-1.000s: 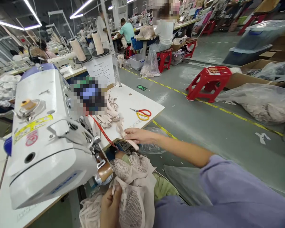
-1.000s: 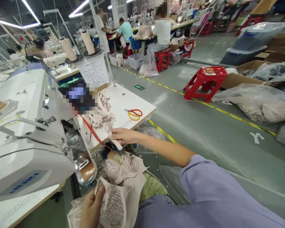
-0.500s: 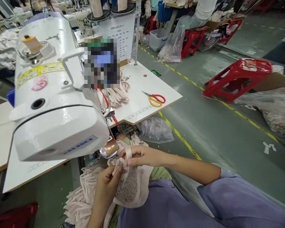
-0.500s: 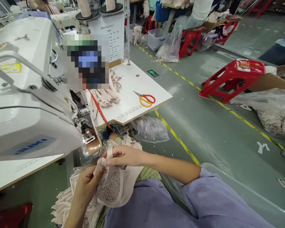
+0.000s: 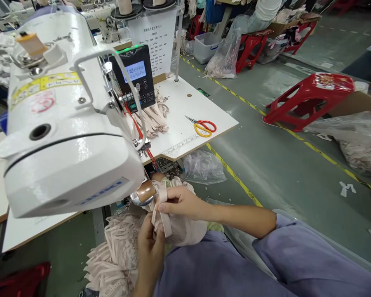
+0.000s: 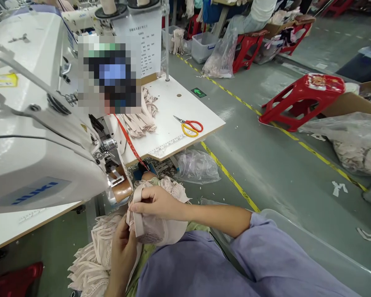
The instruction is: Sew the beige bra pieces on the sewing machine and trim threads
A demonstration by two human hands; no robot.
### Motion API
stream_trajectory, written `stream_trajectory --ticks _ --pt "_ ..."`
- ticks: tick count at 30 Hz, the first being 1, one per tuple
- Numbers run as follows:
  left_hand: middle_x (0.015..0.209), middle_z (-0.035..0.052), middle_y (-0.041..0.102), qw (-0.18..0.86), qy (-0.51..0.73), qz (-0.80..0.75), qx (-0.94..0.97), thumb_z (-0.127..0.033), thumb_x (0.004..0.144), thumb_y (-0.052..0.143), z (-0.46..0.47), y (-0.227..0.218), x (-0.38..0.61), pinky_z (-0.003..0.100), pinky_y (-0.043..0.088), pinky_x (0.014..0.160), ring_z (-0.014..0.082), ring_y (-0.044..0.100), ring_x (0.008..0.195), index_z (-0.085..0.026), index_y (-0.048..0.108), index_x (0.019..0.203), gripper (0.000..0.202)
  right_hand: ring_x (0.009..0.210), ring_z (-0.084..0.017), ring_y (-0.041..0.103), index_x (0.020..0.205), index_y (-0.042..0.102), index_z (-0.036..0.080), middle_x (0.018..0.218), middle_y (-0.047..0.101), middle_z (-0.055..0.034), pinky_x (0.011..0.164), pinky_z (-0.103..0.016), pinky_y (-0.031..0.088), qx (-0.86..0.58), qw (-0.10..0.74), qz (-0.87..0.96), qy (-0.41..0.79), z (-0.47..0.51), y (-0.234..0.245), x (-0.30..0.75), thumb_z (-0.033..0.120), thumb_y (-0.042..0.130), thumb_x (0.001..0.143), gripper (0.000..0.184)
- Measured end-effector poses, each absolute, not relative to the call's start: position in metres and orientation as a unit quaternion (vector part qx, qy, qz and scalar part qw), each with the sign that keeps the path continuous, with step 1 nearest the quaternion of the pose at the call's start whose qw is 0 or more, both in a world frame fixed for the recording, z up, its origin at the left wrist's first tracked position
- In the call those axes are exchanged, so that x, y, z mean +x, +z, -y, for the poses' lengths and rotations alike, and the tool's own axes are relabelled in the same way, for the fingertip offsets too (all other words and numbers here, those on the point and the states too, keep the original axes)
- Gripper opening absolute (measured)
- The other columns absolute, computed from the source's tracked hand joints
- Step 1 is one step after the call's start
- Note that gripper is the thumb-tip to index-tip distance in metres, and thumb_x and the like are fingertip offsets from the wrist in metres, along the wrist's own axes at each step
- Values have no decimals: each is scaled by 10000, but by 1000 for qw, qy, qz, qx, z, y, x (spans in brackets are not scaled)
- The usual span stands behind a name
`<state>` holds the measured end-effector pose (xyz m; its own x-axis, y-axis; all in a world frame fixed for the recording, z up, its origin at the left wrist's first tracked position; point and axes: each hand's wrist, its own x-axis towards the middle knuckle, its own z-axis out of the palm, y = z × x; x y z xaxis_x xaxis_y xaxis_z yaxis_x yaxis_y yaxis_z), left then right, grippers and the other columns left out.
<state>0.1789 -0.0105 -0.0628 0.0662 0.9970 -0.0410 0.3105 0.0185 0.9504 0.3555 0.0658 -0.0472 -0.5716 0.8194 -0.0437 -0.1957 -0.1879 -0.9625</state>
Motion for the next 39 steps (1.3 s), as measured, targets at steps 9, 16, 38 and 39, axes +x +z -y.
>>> stream_trajectory --ticks 9,16,38,39 --pt "612 0 685 154 326 -512 779 -185 925 540 -12 -34 160 187 420 499 112 590 471 -223 707 1173 302 675 -79 591 1005 725 163 820 653 -12 591 -185 482 -296 280 500 764 -138 -34 372 467 661 887 332" --pt "1194 48 735 295 299 -646 637 -396 958 505 -30 -14 163 249 583 809 219 705 1082 -238 729 1159 340 620 -85 534 878 615 155 714 578 27 574 -210 433 -310 295 603 673 -172 -31 359 355 674 851 211" --pt "848 44 795 159 252 -613 732 -370 959 491 -31 -19 158 224 556 573 219 763 753 -247 692 1248 372 744 -177 476 776 555 164 906 524 -73 619 -309 388 -380 293 815 325 -186 -30 324 239 610 842 114" --pt "842 45 794 167 247 -626 720 -386 959 486 -31 -19 158 237 560 589 231 763 788 -250 674 1276 393 752 -184 487 778 562 165 918 535 -81 627 -314 396 -380 291 814 329 -186 -29 324 233 618 839 108"
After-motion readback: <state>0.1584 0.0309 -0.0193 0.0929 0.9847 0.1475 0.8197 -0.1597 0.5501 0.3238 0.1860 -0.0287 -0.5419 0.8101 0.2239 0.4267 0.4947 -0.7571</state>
